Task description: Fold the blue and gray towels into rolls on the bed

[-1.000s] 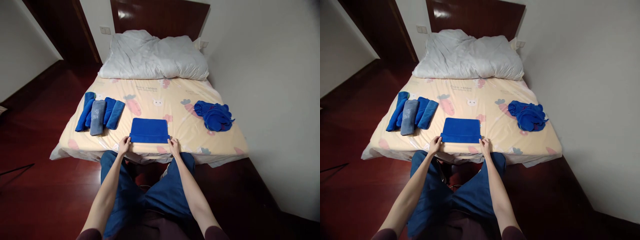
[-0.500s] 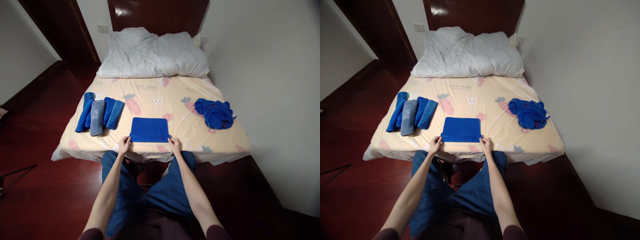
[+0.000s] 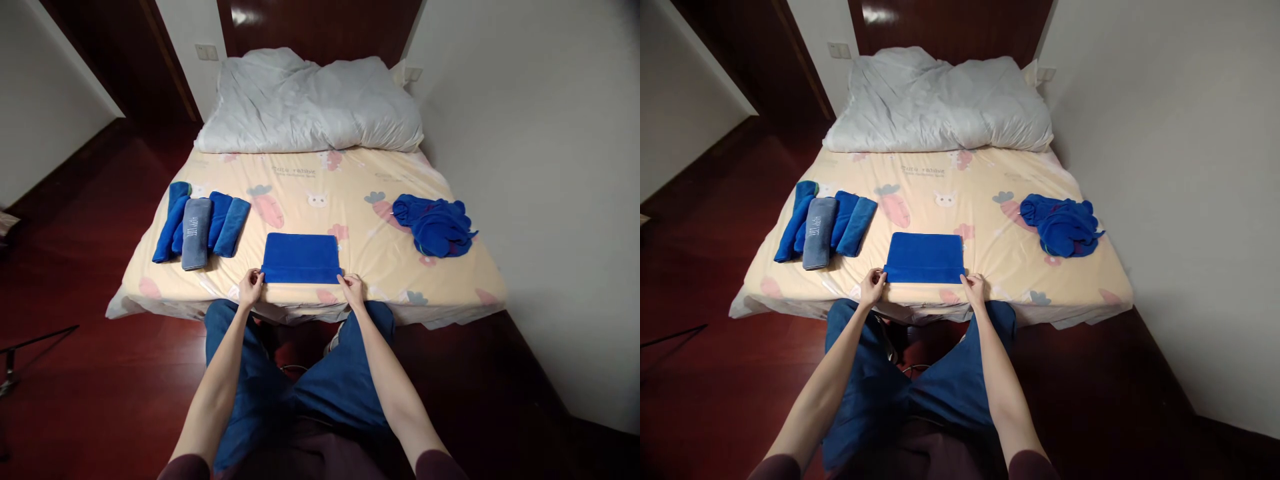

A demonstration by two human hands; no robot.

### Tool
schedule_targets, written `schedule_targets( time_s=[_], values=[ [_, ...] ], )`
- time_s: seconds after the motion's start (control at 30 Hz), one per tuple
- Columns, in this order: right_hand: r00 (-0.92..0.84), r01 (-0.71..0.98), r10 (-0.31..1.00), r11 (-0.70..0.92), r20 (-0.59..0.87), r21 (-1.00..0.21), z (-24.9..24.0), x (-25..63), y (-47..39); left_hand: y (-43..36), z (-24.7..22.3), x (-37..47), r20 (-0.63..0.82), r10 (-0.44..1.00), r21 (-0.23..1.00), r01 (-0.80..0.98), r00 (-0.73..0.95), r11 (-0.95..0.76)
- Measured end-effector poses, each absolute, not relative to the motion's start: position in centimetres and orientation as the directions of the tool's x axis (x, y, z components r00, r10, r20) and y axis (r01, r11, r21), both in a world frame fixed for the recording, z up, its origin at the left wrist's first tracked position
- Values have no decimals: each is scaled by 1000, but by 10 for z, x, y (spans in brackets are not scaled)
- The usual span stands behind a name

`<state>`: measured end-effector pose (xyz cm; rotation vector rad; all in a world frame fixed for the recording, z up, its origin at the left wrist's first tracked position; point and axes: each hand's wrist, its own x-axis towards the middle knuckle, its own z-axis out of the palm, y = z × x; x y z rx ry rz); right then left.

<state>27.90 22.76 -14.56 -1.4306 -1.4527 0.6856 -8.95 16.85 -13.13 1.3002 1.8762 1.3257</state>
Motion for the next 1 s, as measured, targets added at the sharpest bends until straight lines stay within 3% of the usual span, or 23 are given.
schedule_targets(
  time_s=[0.37, 0.5, 0.57, 0.67, 0.73, 0.8, 0.9, 1.0],
  values=[
    [176, 395, 965, 112, 195, -912, -143, 280, 229, 171, -128, -87, 87, 886, 932, 350, -456, 89],
    [391, 178, 919, -16, 56, -984, -148, 288, 234, 174, -123, -89, -28, 825, 988, 112, -565, 110],
    [411, 98, 911, -13, 28, -995, -149, 294, 235, 169, -119, -92, -39, 814, 992, 76, -580, 102],
    [377, 141, 923, 32, 83, -990, -146, 301, 227, 154, -107, -94, 83, 863, 958, 277, -498, 67],
    [356, 264, 921, 64, 159, -962, -138, 299, 216, 145, -97, -92, 203, 902, 881, 473, -380, 1],
    [260, 431, 924, 147, 279, -890, -126, 291, 205, 142, -89, -88, 296, 942, 762, 634, -157, -134],
    [-113, 602, 914, 376, 391, -704, -109, 273, 195, 150, -86, -79, 272, 939, 587, 737, 209, -334],
    [-411, 652, 855, 518, 316, -554, -105, 257, 199, 167, -97, -70, 178, 949, 474, 822, 261, -315]
  ],
)
